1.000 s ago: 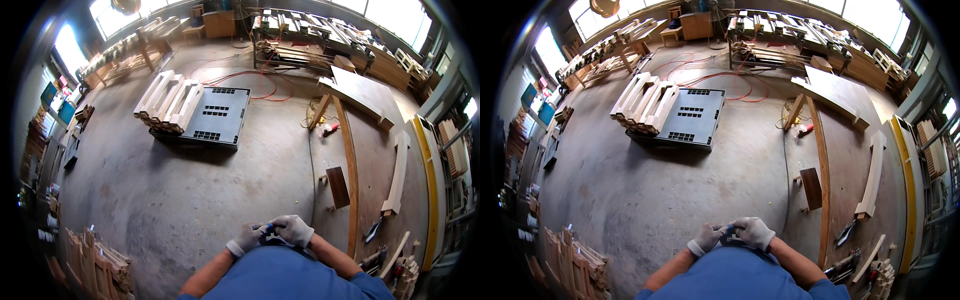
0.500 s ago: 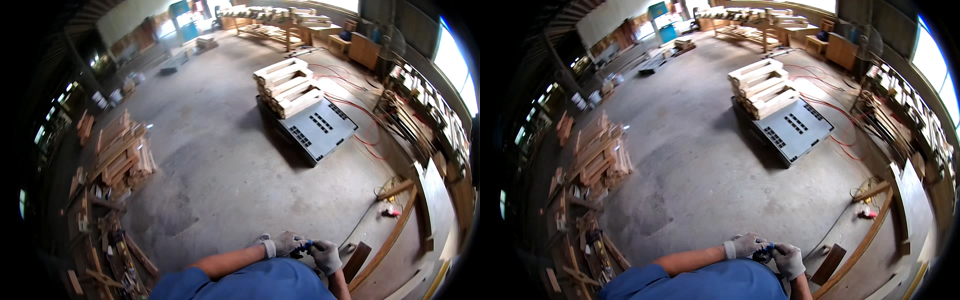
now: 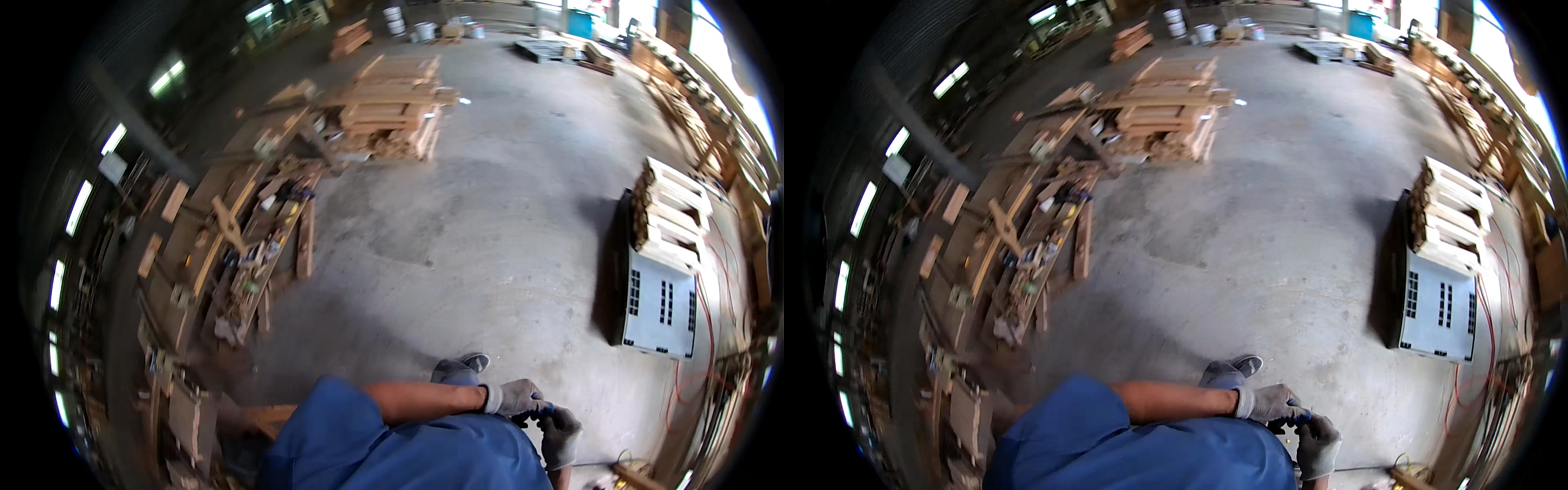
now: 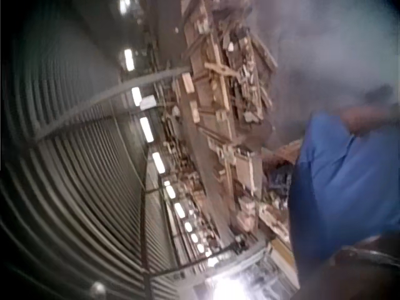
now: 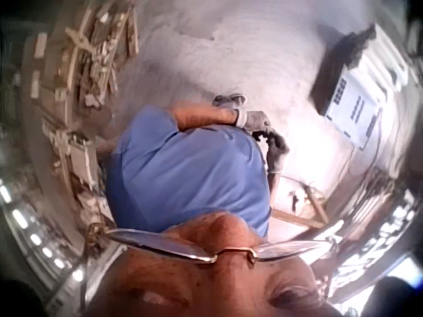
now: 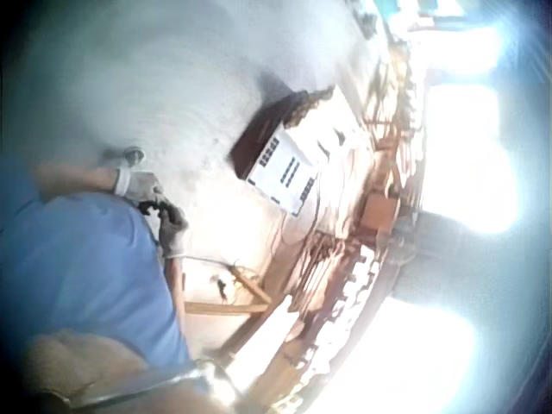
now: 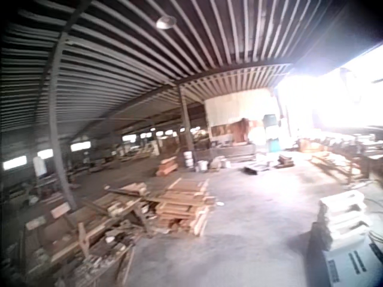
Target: The person uses pliers to remove nails from wooden frame pieces on a workbench, then carries the pieces to a stack and places them on top. The person repeats this process with additional frame pieces.
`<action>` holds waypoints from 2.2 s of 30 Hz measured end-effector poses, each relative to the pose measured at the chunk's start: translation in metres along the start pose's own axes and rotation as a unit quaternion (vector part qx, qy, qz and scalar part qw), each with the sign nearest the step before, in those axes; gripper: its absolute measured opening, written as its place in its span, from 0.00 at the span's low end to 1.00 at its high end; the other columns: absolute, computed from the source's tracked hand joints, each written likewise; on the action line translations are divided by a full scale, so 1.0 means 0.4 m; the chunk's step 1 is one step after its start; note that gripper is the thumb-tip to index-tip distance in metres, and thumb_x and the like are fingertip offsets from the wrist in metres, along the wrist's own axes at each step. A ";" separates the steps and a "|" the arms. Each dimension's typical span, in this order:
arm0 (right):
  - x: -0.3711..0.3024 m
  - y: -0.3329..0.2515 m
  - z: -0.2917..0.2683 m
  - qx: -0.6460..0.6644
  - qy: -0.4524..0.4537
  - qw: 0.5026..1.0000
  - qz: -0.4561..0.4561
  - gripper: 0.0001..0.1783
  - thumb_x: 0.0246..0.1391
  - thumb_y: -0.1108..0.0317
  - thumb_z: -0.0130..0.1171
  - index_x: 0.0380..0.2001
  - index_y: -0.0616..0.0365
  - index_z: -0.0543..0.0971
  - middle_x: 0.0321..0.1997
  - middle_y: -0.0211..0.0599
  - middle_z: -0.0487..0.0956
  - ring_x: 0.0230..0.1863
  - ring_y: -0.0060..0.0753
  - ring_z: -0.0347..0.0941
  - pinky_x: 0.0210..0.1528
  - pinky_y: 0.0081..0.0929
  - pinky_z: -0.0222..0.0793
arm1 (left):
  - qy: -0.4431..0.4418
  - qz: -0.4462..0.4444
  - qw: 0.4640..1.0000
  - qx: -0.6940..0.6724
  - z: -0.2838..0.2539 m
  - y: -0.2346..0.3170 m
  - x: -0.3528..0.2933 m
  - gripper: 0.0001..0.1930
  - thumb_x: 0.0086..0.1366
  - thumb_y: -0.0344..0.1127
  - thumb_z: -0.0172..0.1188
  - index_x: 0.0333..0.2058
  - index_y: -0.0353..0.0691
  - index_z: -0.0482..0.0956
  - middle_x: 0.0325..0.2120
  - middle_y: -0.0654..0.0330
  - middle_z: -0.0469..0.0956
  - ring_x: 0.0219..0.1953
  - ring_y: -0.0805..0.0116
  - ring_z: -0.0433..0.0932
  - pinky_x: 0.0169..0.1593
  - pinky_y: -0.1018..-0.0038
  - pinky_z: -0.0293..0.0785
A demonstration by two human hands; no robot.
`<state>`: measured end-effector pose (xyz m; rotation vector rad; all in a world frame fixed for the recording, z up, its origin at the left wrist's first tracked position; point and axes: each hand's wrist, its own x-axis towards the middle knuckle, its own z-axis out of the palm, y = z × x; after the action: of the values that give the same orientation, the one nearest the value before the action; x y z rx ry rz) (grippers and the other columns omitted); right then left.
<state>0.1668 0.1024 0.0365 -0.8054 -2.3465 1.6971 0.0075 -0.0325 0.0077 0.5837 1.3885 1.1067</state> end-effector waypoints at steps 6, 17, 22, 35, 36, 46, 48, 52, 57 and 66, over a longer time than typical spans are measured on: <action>0.125 -0.048 0.069 -0.129 -0.099 0.968 -0.190 0.04 0.56 0.75 0.63 0.33 0.61 0.85 0.24 0.42 0.81 0.24 0.37 0.78 0.27 0.35 0.69 | 0.121 0.060 0.991 0.000 -0.062 -0.062 -0.060 0.23 0.73 0.53 0.60 0.36 0.34 0.87 0.28 0.61 0.86 0.31 0.74 0.83 0.38 0.71 0.79; 0.214 -0.164 0.171 -0.147 -0.300 0.930 -0.151 0.07 0.58 0.78 0.60 0.37 0.64 0.85 0.28 0.44 0.83 0.27 0.35 0.82 0.31 0.32 0.76 | 0.258 0.095 0.940 -0.201 -0.072 -0.163 -0.134 0.23 0.74 0.52 0.61 0.35 0.34 0.87 0.26 0.64 0.84 0.30 0.78 0.78 0.36 0.75 0.76; 0.219 -0.192 0.192 -0.171 -0.305 0.917 -0.191 0.08 0.57 0.79 0.58 0.36 0.63 0.85 0.28 0.44 0.83 0.27 0.36 0.81 0.31 0.33 0.76 | 0.279 0.145 0.917 -0.244 -0.064 -0.160 -0.159 0.22 0.73 0.53 0.62 0.31 0.38 0.87 0.22 0.65 0.82 0.24 0.77 0.77 0.29 0.74 0.74; 0.211 -0.203 0.173 -0.231 -0.264 0.897 -0.271 0.06 0.54 0.79 0.61 0.34 0.60 0.85 0.26 0.48 0.81 0.26 0.48 0.79 0.29 0.39 0.71 | 0.210 0.107 0.914 -0.331 -0.050 -0.157 -0.140 0.23 0.75 0.53 0.61 0.28 0.40 0.84 0.20 0.69 0.78 0.23 0.82 0.73 0.27 0.78 0.70; 0.212 -0.192 0.164 -0.227 -0.259 0.899 -0.270 0.06 0.54 0.79 0.61 0.34 0.60 0.85 0.27 0.48 0.81 0.26 0.49 0.79 0.29 0.39 0.71 | 0.199 0.101 0.912 -0.344 -0.050 -0.141 -0.149 0.23 0.75 0.53 0.61 0.28 0.40 0.84 0.20 0.69 0.78 0.24 0.83 0.73 0.28 0.78 0.70; 0.194 -0.083 0.094 -0.023 -0.197 0.970 -0.139 0.10 0.58 0.78 0.64 0.43 0.60 0.87 0.37 0.41 0.86 0.37 0.30 0.84 0.35 0.28 0.79 | 0.184 0.191 0.961 -0.073 -0.086 -0.091 -0.116 0.19 0.76 0.49 0.59 0.40 0.38 0.86 0.29 0.66 0.82 0.35 0.77 0.76 0.42 0.71 0.74; 0.160 -0.137 0.076 -0.030 -0.178 0.973 -0.146 0.12 0.57 0.79 0.64 0.44 0.60 0.87 0.37 0.42 0.86 0.37 0.30 0.85 0.36 0.27 0.80 | 0.117 0.068 0.989 -0.051 -0.097 -0.018 -0.133 0.18 0.76 0.48 0.59 0.42 0.38 0.86 0.29 0.67 0.81 0.35 0.78 0.75 0.41 0.72 0.74; 0.101 -0.137 0.040 -0.032 -0.120 0.985 -0.118 0.13 0.55 0.78 0.67 0.44 0.62 0.87 0.37 0.43 0.86 0.36 0.30 0.85 0.39 0.26 0.80 | 0.068 0.077 0.994 -0.039 -0.083 -0.060 -0.057 0.16 0.75 0.45 0.61 0.38 0.36 0.85 0.27 0.67 0.81 0.33 0.81 0.74 0.38 0.75 0.74; 0.019 -0.116 -0.010 -0.008 -0.050 0.996 -0.067 0.10 0.54 0.77 0.68 0.41 0.62 0.88 0.35 0.43 0.86 0.33 0.30 0.84 0.36 0.26 0.79 | 0.002 0.035 0.998 -0.042 -0.035 -0.023 -0.027 0.18 0.74 0.47 0.62 0.33 0.36 0.84 0.22 0.65 0.79 0.25 0.77 0.76 0.28 0.75 0.73; -0.062 -0.008 -0.033 -0.051 0.081 0.995 -0.035 0.07 0.49 0.75 0.69 0.34 0.58 0.88 0.29 0.44 0.84 0.28 0.40 0.82 0.31 0.33 0.75 | -0.084 -0.038 0.993 -0.071 0.031 -0.012 0.050 0.16 0.73 0.45 0.64 0.35 0.36 0.85 0.24 0.66 0.79 0.26 0.78 0.75 0.28 0.76 0.72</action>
<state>0.1921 0.1006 0.0488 -0.8340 -2.3368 1.4385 0.0174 -0.0139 -0.0040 0.5056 1.1688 1.0608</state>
